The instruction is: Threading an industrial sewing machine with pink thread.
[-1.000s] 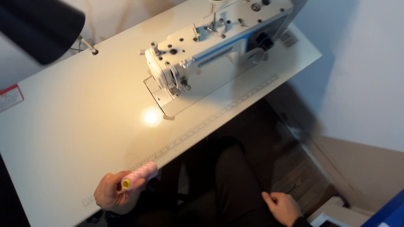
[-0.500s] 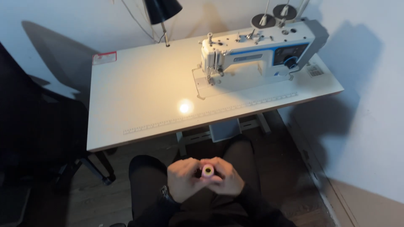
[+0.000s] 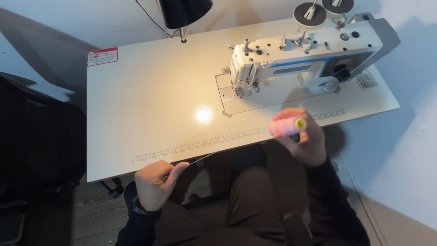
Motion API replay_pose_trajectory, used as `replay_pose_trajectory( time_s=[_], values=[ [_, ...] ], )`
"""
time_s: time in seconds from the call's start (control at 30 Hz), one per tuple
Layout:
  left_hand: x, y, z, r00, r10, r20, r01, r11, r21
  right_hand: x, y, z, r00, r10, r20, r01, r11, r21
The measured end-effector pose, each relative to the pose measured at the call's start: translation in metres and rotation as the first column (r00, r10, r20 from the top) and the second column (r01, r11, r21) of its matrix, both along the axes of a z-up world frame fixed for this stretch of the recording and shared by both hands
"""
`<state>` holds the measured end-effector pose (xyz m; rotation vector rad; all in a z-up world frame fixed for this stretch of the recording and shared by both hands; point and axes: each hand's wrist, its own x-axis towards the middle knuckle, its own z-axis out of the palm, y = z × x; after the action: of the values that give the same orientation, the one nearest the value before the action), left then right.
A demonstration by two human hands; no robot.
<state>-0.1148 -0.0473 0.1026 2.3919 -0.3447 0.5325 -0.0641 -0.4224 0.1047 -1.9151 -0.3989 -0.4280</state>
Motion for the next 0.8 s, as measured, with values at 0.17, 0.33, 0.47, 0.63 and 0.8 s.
replay_pose_trajectory(
  time_s=[0.17,0.33,0.47,0.63,0.8],
  values=[
    [0.008,0.027,0.017,1.0,-0.002,0.031,0.007,0.987,-0.16,0.044,-0.019,0.041,0.983,0.046,0.18,-0.04,0.999,-0.035],
    [0.004,0.044,0.018,0.978,0.191,-0.081,-0.207,0.9,-0.384,0.089,-0.057,0.081,0.987,0.077,0.141,-0.113,0.957,0.269],
    [0.012,0.051,0.009,0.979,0.196,-0.059,-0.202,0.873,-0.445,0.153,-0.105,0.099,0.954,0.171,0.247,-0.204,0.973,0.112],
    [0.033,0.013,0.043,0.979,0.203,0.018,-0.167,0.849,-0.501,0.245,-0.148,0.136,0.962,0.134,0.239,-0.049,0.943,-0.329],
    [0.045,-0.026,0.021,0.99,0.138,-0.02,-0.129,0.856,-0.501,0.334,-0.188,0.12,0.959,0.071,0.276,0.11,0.8,-0.59]
  ],
)
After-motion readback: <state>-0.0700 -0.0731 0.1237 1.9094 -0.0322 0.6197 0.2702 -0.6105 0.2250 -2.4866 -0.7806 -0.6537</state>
